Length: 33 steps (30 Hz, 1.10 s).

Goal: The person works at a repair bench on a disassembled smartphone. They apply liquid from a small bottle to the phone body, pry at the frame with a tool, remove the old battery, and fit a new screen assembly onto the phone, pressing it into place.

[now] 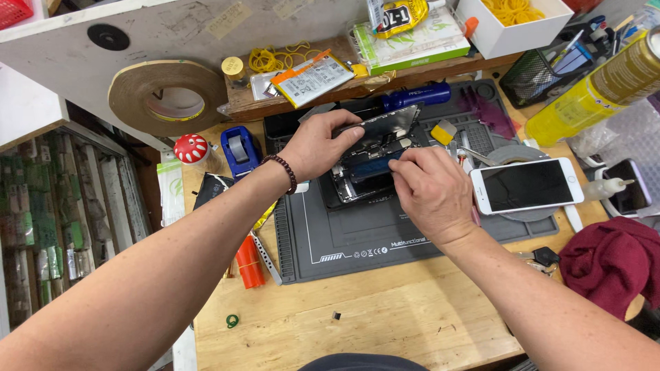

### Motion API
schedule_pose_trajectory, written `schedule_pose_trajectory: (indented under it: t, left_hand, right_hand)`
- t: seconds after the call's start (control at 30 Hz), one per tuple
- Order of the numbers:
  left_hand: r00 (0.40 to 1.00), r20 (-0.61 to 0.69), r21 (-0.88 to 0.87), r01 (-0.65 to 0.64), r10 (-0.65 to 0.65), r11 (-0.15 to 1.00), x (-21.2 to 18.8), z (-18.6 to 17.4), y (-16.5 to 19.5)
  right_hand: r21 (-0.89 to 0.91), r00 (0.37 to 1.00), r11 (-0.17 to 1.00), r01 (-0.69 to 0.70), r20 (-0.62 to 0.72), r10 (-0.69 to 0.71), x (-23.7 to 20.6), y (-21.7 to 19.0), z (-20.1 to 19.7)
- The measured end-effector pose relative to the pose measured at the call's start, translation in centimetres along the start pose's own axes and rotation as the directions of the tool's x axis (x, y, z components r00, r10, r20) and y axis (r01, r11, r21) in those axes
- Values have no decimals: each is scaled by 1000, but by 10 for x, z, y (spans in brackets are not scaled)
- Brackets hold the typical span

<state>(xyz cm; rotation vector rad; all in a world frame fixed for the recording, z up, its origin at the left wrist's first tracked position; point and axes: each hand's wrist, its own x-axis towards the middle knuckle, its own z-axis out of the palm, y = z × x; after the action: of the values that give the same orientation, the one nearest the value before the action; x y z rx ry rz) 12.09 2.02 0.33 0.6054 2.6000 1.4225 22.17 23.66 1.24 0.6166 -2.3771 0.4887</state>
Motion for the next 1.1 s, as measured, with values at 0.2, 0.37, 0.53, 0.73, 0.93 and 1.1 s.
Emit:
schedule_pose_trajectory:
  t: [0.2,0.37,0.53,0.73,0.93,1.1]
  left_hand:
    - [998,-17,207,-52,56,977,5,-1,8]
    - [999,24,307,-45,40,951,11,-2,20]
    - [999,20,532,16,-31,847,18,1,37]
    - [1000,-10,608,19,-16,794,25,14,52]
    - [997,-20,660,-43,75,750,29,26,50]
    - [999,-8,684,-32,52,729,31,28,48]
  right_hand:
    - [-12,1000,1000,6,13,-6,1,2,7]
    - [-28,1000,999,31,3,-31,-1,1,10]
    - [-61,1000,998,13,18,-11,-2,-4,12]
    - [-70,999,997,6,49,-2,-3,-6,12]
    - [-63,997,998,-2,78,7,-2,-4,10]
    - [-53,996,999,2,85,2,-4,-5,9]
